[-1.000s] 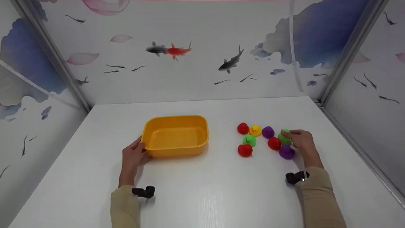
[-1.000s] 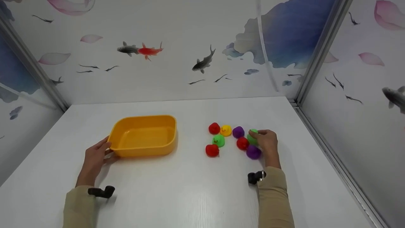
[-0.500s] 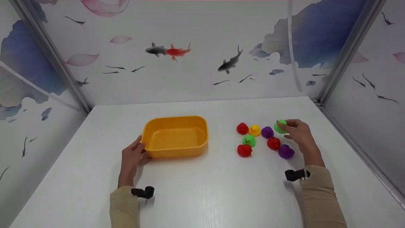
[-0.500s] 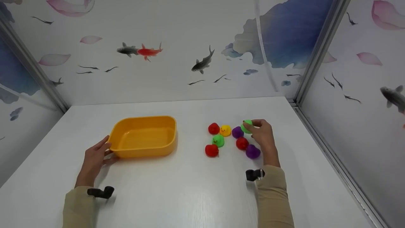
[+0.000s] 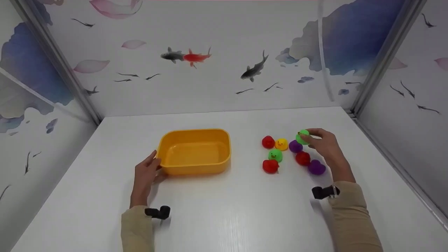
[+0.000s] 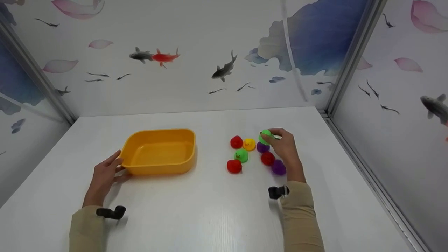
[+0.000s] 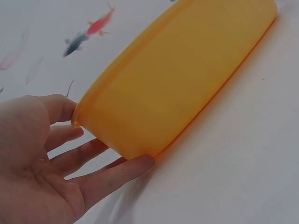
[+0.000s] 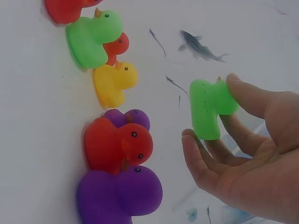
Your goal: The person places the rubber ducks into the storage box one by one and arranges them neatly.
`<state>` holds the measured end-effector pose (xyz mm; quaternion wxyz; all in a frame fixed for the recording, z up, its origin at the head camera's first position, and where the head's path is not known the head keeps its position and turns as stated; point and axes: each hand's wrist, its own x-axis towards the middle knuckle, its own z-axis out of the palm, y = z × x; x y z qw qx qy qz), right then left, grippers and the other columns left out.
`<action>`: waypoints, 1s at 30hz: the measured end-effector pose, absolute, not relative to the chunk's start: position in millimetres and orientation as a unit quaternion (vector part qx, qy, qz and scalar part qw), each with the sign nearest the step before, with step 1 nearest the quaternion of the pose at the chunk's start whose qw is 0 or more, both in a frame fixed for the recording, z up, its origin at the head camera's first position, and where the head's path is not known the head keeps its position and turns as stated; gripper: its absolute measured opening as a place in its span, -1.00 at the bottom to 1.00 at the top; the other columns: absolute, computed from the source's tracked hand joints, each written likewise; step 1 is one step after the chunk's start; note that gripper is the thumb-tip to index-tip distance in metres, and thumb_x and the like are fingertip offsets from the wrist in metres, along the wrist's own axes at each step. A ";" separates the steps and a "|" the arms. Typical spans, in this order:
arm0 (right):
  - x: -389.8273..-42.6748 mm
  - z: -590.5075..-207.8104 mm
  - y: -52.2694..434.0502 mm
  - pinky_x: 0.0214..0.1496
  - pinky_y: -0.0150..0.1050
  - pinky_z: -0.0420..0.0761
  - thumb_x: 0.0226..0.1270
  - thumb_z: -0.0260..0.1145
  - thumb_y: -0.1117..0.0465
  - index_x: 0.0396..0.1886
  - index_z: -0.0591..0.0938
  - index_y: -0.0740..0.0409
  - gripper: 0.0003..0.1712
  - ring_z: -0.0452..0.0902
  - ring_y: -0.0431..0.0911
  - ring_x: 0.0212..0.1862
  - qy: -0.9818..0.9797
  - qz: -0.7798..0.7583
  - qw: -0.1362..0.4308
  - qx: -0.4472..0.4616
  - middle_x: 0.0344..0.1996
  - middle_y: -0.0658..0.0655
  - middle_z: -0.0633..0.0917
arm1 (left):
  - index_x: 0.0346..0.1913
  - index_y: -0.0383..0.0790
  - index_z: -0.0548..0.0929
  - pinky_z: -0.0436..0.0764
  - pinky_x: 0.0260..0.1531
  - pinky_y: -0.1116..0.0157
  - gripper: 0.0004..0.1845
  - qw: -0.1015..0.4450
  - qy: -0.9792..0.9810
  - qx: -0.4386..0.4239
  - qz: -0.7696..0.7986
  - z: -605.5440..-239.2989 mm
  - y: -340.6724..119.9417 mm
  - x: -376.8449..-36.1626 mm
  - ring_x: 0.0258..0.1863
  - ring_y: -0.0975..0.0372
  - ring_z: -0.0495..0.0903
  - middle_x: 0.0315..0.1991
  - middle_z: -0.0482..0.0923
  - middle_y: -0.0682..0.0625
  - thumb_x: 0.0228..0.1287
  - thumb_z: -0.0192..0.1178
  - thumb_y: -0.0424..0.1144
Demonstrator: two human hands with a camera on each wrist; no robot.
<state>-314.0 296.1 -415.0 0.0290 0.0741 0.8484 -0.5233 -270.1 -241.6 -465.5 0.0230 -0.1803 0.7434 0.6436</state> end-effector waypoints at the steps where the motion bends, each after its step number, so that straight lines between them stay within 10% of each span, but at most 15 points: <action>1: -314.3 -414.9 294.3 0.54 0.15 0.27 0.41 0.23 -0.21 0.51 0.29 0.15 -0.16 0.42 0.24 0.38 0.849 -0.523 0.032 0.070 0.51 0.28 0.29 | 0.58 0.19 0.10 0.69 0.03 0.35 -0.39 0.024 0.744 -0.180 0.643 -465.3 -241.8 -269.9 0.22 0.11 0.52 0.48 0.34 -0.10 0.56 -0.04 -0.03; 30: -321.7 -406.2 216.8 0.40 -0.03 0.52 0.55 0.14 0.15 0.43 0.42 0.05 -0.49 0.38 0.15 0.42 0.837 -0.539 0.090 -0.036 0.45 0.22 0.35 | 0.57 0.19 0.13 0.69 0.06 0.29 -0.42 0.020 0.743 -0.185 0.642 -464.7 -240.6 -271.9 0.25 0.08 0.46 0.50 0.30 -0.09 0.57 -0.07 -0.04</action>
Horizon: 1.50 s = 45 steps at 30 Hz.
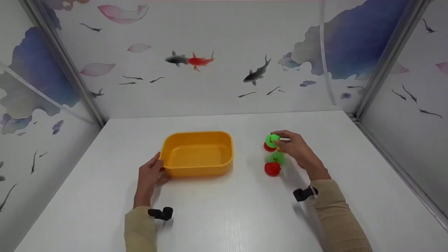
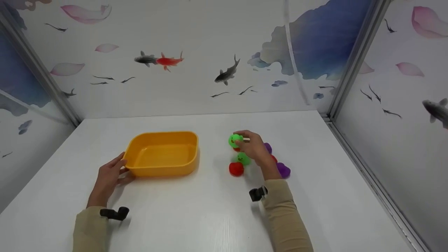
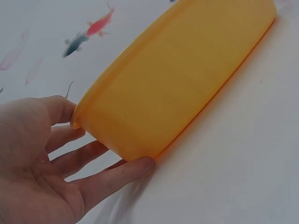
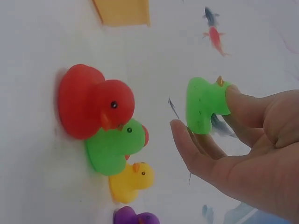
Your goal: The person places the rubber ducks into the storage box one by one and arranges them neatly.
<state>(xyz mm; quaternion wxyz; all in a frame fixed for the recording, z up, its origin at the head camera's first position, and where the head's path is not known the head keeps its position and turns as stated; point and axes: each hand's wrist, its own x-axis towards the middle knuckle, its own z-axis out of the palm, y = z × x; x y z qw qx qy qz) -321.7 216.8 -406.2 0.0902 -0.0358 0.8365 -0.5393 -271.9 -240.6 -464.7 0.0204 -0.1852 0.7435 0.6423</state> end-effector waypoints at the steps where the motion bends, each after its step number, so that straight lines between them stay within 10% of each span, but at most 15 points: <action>1: -323.3 -404.4 213.5 0.41 -0.02 0.51 0.55 0.14 0.15 0.43 0.42 0.04 -0.50 0.39 0.14 0.42 0.838 -0.537 0.094 -0.040 0.44 0.22 0.35 | 0.57 0.19 0.11 0.68 0.07 0.29 -0.41 0.021 0.743 -0.183 0.643 -464.8 -240.5 -271.5 0.25 0.08 0.46 0.51 0.29 -0.08 0.57 -0.08 -0.05; 45: -367.9 -374.9 39.7 0.35 -0.08 0.56 0.52 0.15 0.30 0.28 0.54 0.15 -0.62 0.54 0.03 0.23 0.835 -0.502 0.143 -0.174 0.29 0.20 0.51 | 0.57 0.10 0.17 0.65 0.15 0.23 -0.40 0.011 0.734 -0.180 0.655 -467.1 -233.8 -272.6 0.23 0.07 0.53 0.44 0.40 -0.10 0.53 -0.03 -0.09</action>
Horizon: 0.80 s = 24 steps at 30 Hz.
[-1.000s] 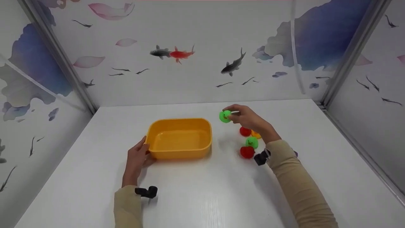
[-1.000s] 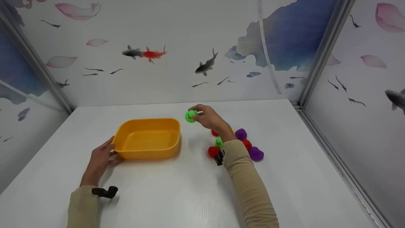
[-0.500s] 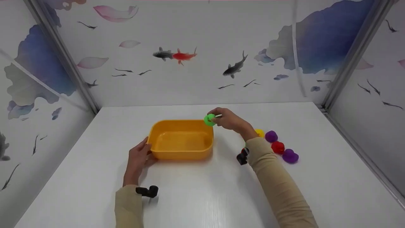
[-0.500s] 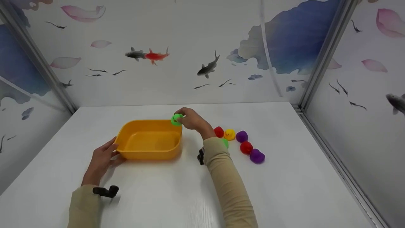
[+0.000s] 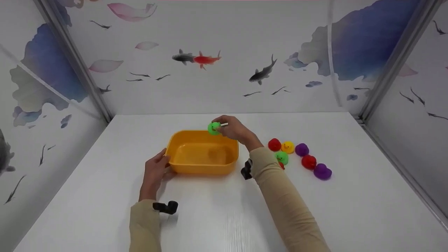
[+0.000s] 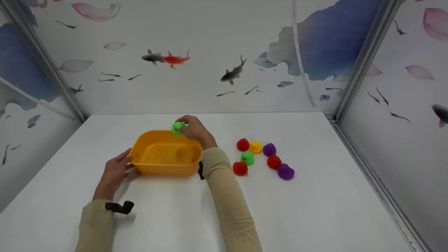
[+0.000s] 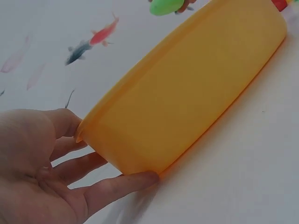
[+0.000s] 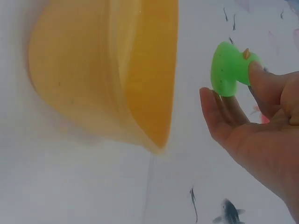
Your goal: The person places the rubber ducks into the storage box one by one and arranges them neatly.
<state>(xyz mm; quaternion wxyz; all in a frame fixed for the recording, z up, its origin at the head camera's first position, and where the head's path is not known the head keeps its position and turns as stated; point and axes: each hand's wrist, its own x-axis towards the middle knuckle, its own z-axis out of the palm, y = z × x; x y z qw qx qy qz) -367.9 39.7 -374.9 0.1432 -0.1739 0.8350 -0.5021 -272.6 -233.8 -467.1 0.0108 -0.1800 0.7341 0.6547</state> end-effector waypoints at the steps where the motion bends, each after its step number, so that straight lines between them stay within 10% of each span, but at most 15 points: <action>1: -368.0 -376.6 34.5 0.33 -0.07 0.57 0.52 0.14 0.30 0.27 0.54 0.16 -0.62 0.54 0.03 0.21 0.831 -0.510 0.139 -0.175 0.28 0.21 0.52 | 0.56 0.10 0.18 0.65 0.16 0.23 -0.40 0.010 0.735 -0.181 0.654 -466.4 -234.0 -273.7 0.24 0.07 0.52 0.45 0.38 -0.09 0.52 -0.02 -0.09; 24: -366.2 -423.1 -39.7 0.29 -0.10 0.53 0.52 0.13 0.20 0.30 0.39 0.28 -0.55 0.46 0.04 0.10 0.841 -0.480 0.200 -0.151 0.22 0.26 0.49 | 0.55 0.12 0.23 0.66 0.15 0.22 -0.44 0.015 0.727 -0.187 0.661 -466.7 -237.0 -274.9 0.26 0.08 0.48 0.45 0.37 -0.07 0.56 -0.02 -0.08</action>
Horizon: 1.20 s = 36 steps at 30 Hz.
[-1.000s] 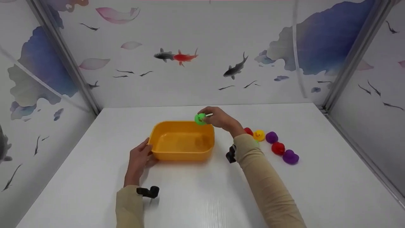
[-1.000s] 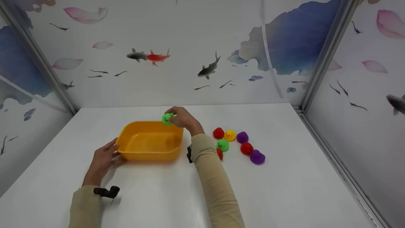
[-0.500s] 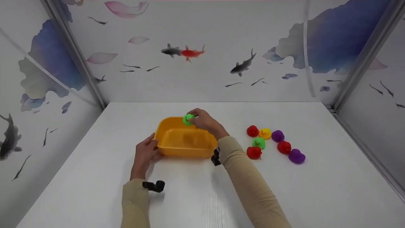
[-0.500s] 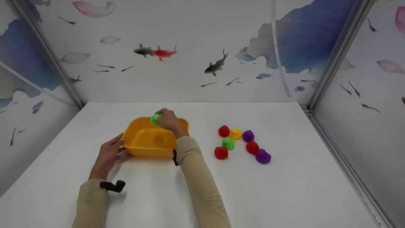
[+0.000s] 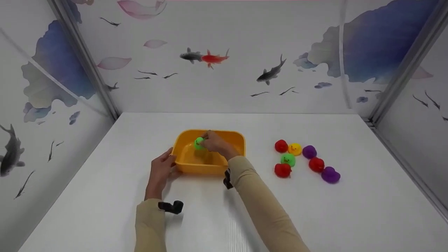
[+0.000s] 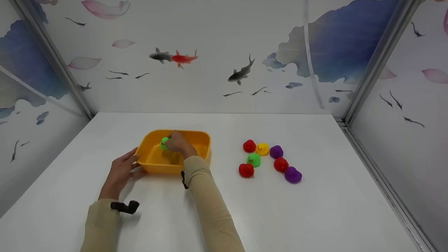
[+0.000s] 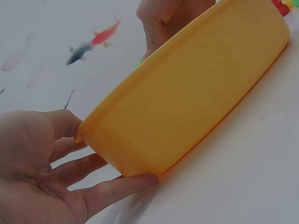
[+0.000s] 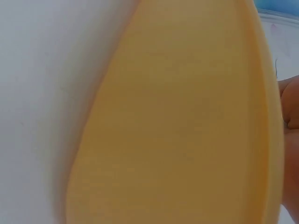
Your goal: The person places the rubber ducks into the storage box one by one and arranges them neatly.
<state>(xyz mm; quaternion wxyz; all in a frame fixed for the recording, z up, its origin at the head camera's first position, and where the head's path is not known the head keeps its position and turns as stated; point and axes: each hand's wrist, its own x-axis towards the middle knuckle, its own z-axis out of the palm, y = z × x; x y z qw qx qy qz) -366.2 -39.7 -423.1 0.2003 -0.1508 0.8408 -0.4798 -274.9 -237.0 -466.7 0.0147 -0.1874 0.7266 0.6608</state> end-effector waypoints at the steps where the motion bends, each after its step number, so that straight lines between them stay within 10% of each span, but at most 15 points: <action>1: -366.3 -424.3 -41.8 0.30 -0.10 0.54 0.52 0.13 0.21 0.29 0.42 0.28 -0.57 0.45 0.02 0.09 0.843 -0.477 0.196 -0.151 0.22 0.26 0.50 | 0.55 0.12 0.23 0.66 0.14 0.22 -0.44 0.015 0.725 -0.188 0.662 -466.7 -237.1 -274.6 0.27 0.08 0.48 0.46 0.36 -0.07 0.56 -0.03 -0.08; 36: -368.1 -436.0 -61.2 0.27 -0.09 0.61 0.45 0.18 0.39 0.23 0.60 0.31 -0.61 0.52 0.11 0.18 0.852 -0.477 0.163 -0.145 0.21 0.32 0.61 | 0.59 0.16 0.07 0.68 0.10 0.23 -0.40 0.027 0.772 -0.161 0.615 -469.8 -236.7 -281.0 0.06 0.13 0.56 0.43 0.40 -0.17 0.59 -0.07 -0.05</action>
